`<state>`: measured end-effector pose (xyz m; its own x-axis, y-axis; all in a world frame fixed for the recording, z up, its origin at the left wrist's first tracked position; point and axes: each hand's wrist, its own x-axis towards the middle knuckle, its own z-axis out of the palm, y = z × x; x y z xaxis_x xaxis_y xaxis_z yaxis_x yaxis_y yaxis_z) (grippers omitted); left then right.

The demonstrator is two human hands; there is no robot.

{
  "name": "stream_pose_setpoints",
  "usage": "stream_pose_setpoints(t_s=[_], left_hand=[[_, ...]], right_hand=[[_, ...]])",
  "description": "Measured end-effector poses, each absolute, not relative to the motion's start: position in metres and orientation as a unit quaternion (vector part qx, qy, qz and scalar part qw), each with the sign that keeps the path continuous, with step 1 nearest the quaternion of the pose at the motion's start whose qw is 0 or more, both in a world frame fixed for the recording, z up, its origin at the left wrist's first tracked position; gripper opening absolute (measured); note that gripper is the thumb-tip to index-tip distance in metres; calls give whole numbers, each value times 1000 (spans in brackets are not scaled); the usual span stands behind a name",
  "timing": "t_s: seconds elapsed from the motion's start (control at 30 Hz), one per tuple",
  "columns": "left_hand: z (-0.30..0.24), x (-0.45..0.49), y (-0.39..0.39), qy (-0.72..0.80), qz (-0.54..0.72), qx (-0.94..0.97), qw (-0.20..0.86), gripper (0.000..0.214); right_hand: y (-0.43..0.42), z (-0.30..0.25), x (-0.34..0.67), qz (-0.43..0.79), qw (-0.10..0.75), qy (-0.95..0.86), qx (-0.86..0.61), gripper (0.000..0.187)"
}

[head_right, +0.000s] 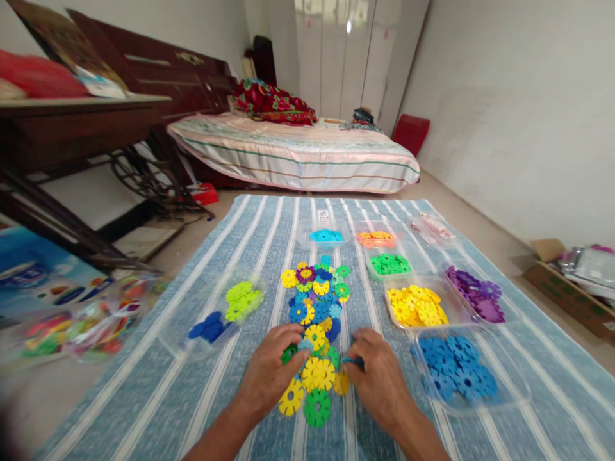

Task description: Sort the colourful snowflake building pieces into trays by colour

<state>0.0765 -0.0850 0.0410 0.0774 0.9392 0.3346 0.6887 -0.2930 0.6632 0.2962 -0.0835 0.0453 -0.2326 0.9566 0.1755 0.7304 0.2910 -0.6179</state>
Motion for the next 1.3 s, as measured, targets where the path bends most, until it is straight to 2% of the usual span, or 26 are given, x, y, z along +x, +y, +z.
stream_pose_setpoints(t_s=[0.23,0.37,0.47,0.57,0.83,1.17,1.3], left_hand=[[41,76,-85,566,381,713,162,4],[40,75,-85,566,381,713,160,4],[39,75,-86,569,377,713,158,4],[39,75,-86,571,376,712,159,4],[38,76,-86,563,385,712,166,2],[40,78,-82,555,375,722,172,3],[41,78,-82,558,367,724,173,4]], right_hand=[[-41,64,289,198,270,-745,-577,20],[30,101,264,166,305,-734,-583,29],[86,133,246,138,348,-706,-601,25],[112,148,237,117,383,-680,-614,29],[35,98,245,183,356,-711,-578,31],[-68,59,290,252,341,-730,-537,17],[-103,51,294,228,346,-744,-525,11]])
